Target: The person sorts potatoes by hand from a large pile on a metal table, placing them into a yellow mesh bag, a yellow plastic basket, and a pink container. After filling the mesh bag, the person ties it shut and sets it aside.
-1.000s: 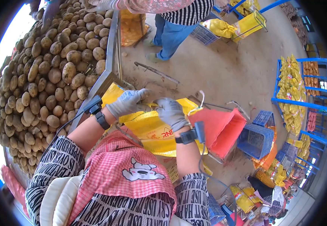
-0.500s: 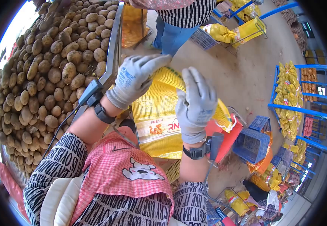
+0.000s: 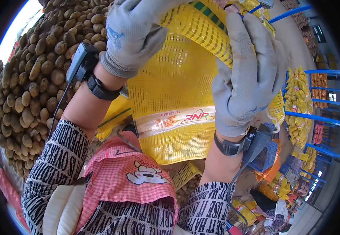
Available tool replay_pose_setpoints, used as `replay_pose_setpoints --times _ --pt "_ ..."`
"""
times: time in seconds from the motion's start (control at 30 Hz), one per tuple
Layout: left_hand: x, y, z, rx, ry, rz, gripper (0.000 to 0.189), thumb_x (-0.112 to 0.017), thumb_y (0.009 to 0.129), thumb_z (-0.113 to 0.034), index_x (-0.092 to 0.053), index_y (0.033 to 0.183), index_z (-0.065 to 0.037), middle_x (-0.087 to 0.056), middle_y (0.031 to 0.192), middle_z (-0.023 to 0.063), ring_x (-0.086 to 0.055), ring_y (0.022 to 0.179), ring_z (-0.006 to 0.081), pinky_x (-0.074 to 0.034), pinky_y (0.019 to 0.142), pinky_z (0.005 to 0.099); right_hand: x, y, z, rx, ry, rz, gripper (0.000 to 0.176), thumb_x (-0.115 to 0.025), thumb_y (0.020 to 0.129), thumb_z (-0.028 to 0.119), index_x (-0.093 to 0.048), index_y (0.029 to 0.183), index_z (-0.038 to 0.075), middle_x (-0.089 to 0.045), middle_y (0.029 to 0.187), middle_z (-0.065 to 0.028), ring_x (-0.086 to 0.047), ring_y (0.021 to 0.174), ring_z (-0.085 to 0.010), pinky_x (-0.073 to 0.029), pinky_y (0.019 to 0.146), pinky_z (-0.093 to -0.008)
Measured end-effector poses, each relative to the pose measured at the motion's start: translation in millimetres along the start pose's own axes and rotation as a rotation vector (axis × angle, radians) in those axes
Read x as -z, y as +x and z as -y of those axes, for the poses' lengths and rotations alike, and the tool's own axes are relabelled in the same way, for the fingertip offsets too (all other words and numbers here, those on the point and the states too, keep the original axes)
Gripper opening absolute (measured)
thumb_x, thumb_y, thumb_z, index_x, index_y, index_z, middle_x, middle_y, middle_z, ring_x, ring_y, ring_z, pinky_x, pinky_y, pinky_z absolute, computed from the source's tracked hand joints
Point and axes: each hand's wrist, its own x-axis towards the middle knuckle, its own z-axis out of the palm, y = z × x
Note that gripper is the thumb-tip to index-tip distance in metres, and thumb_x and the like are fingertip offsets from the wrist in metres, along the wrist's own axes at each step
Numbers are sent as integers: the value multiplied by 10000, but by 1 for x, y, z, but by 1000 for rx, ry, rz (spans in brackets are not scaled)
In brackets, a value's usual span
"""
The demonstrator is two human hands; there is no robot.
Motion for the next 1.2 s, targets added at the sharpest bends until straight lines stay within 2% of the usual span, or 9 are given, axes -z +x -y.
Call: replay_pose_setpoints --times 0.23,0.37,0.43,0.53,0.6,0.7,0.9,1.07,1.2 --pt "6 37 11 -411 397 -88 490 -559 800 -62 -601 1287 -89 -570 1330 147 -544 1245 346 -317 1122 538 7 14 -21 131 84 -122 229 -484 984 96 -637 1087 -39 -684 1195 -215 -638 1088 -421 -518 941 -454" --pt "-54 43 5 -188 -73 -146 517 -588 797 -110 -571 1313 -84 -565 1306 174 -518 1232 390 -377 1064 544 19 19 -52 203 -32 -335 220 -468 1009 100 -655 1015 -15 -720 1120 -177 -696 979 -373 -560 884 -415" --pt "-80 74 3 -171 -165 -243 542 -603 798 -156 -550 1333 -83 -551 1307 190 -500 1225 413 -400 1034 544 45 15 -68 42 -694 -185 236 -492 1012 106 -690 984 -18 -733 1078 -161 -720 910 -304 -573 810 -357" --pt "-73 89 -6 -190 -300 -370 595 -654 792 -258 -545 1355 -96 -478 1404 201 -475 1251 447 -404 1044 540 53 29 -36 -335 -129 -245 248 -466 964 65 -671 1013 -65 -732 1059 -159 -696 922 -256 -542 861 -338" --pt "-36 62 -29 134 -407 149 335 -668 832 -121 -675 1163 -171 -682 1108 38 -627 1043 287 -477 906 427 63 29 6 -573 115 -37 292 -487 930 48 -663 1130 -73 -704 1149 -177 -669 1059 -271 -511 944 -367" --pt "14 -37 -55 196 -545 531 239 -673 914 -242 -650 1090 -82 -667 976 117 -599 966 348 -455 922 475 78 -60 47 -843 734 382 311 -570 895 70 -670 1168 -40 -692 1172 -176 -649 1118 -303 -483 997 -400" --pt "72 -254 -127 1166 -555 1433 228 -588 928 -272 -716 1025 -111 -696 1000 136 -615 1023 328 -447 929 478 7 -228 223 -1000 873 1529 277 -560 948 302 -712 1028 85 -701 1014 -199 -664 951 -397 -527 808 -475" --pt "72 -328 -134 695 -81 1422 191 -617 858 -231 -696 970 -97 -708 978 98 -641 1012 327 -467 899 470 -32 -255 248 -1016 723 1368 208 -553 909 259 -693 960 115 -691 967 -165 -659 919 -383 -519 778 -487" --pt "61 -359 -118 815 -186 1337 199 -627 839 -192 -672 1009 -100 -701 980 99 -645 989 330 -483 863 459 -45 -297 249 -752 447 1110 120 -585 843 156 -665 932 157 -667 935 -94 -668 890 -318 -525 735 -451"
